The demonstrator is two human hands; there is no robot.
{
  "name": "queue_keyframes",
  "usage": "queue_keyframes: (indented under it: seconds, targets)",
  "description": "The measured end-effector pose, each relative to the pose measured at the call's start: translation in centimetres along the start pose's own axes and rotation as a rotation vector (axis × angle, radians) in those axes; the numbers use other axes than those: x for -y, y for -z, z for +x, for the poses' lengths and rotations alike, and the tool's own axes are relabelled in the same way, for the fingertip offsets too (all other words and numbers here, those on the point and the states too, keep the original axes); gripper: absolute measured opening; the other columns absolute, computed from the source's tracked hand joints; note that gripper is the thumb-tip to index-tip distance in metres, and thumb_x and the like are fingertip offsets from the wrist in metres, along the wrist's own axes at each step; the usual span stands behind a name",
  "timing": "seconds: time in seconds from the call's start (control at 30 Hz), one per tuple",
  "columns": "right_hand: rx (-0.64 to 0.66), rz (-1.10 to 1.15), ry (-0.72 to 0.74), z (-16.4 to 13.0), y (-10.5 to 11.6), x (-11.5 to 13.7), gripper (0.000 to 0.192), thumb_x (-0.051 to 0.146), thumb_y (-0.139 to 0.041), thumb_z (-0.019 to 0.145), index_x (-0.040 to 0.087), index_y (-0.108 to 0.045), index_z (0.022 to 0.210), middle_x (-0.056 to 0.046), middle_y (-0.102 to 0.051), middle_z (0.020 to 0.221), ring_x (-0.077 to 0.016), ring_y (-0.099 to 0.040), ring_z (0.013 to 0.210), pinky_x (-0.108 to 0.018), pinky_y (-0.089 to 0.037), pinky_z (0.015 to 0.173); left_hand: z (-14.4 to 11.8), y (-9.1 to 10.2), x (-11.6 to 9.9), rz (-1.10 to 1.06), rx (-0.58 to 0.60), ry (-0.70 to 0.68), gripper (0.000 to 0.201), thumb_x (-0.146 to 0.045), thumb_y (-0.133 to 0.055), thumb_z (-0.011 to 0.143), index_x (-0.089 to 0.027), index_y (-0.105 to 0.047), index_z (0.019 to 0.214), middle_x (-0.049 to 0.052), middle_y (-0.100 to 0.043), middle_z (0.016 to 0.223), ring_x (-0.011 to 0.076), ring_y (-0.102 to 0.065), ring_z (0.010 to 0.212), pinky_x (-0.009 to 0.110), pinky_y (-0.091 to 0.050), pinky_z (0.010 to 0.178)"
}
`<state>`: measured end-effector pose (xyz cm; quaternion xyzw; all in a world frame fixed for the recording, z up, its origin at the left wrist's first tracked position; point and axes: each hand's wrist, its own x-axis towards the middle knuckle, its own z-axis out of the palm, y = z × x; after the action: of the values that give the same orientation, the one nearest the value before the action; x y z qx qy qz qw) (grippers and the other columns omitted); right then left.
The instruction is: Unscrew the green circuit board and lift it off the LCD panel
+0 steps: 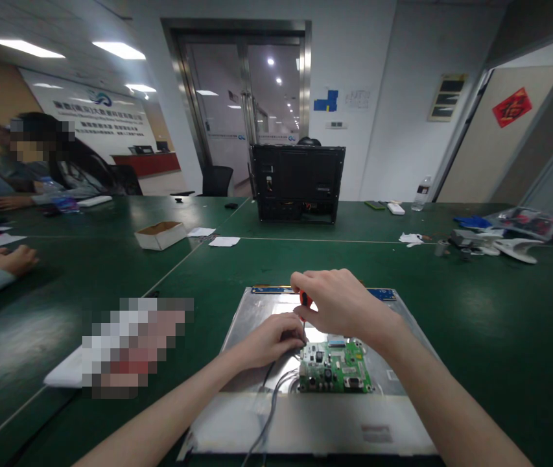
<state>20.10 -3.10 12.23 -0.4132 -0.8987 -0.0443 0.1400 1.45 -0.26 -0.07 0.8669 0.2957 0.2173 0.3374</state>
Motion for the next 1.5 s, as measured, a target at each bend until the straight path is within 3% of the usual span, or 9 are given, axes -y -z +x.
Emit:
queue_keyframes:
  seconds: [0.97,1.1,1.2,1.33,1.5]
  targets:
    - [-0.031,0.027,-0.024,-0.1,0.9,-1.0,0.008,0.027,-0.056,0.083,0.021,-0.056,0.087,0.0,-0.065,0.074,-0.0116,-0.048,0.06,-0.026,-0.019,0.052,-0.1,0.4,-0.6,-0.01,0.01,0.013,0.009,-0.011,-0.06,0.08,-0.016,-0.065,0.085,0.001,-0.062,0.081,0.0164,-0.056,0.074,0.026,-0.043,0.07]
    - [-0.035,0.011,-0.059,-0.3,1.4,-1.4,0.007,0.027,-0.056,0.083,0.021,-0.056,0.087,0.0,-0.063,0.073,-0.0114,-0.047,0.059,-0.026,-0.019,0.052,-0.2,0.4,-0.6,0.016,-0.088,0.061,0.013,-0.009,-0.057,0.077,-0.016,-0.064,0.085,0.0,-0.06,0.076,0.0135,-0.053,0.065,0.023,-0.041,0.061]
    - [-0.042,-0.001,-0.081,-0.4,1.8,-1.8,0.007,0.027,-0.056,0.083,0.021,-0.055,0.087,0.001,-0.062,0.071,-0.0113,-0.047,0.058,-0.026,-0.019,0.052,-0.1,0.7,-0.2,0.075,-0.26,0.154,0.013,-0.009,-0.053,0.078,-0.016,-0.062,0.084,0.0,-0.06,0.079,0.0131,-0.052,0.062,0.022,-0.041,0.057]
    - [-0.069,-0.015,-0.094,-0.4,1.9,-2.2,0.008,0.028,-0.057,0.083,0.021,-0.055,0.087,0.001,-0.063,0.072,-0.0121,-0.048,0.06,-0.026,-0.019,0.052,0.1,1.0,0.6,0.226,-0.438,0.224,0.013,-0.014,-0.054,0.08,-0.017,-0.062,0.09,0.005,-0.064,0.092,0.0197,-0.059,0.083,0.029,-0.048,0.072]
    - [-0.067,-0.007,-0.083,-0.4,1.9,-2.2,0.008,0.027,-0.058,0.083,0.021,-0.055,0.086,0.001,-0.063,0.071,-0.0117,-0.048,0.059,-0.025,-0.019,0.052,0.0,0.8,1.0,0.378,-0.282,0.103,0.025,-0.017,-0.057,0.085,-0.018,-0.064,0.108,0.009,-0.066,0.108,0.0254,-0.059,0.102,0.038,-0.045,0.09]
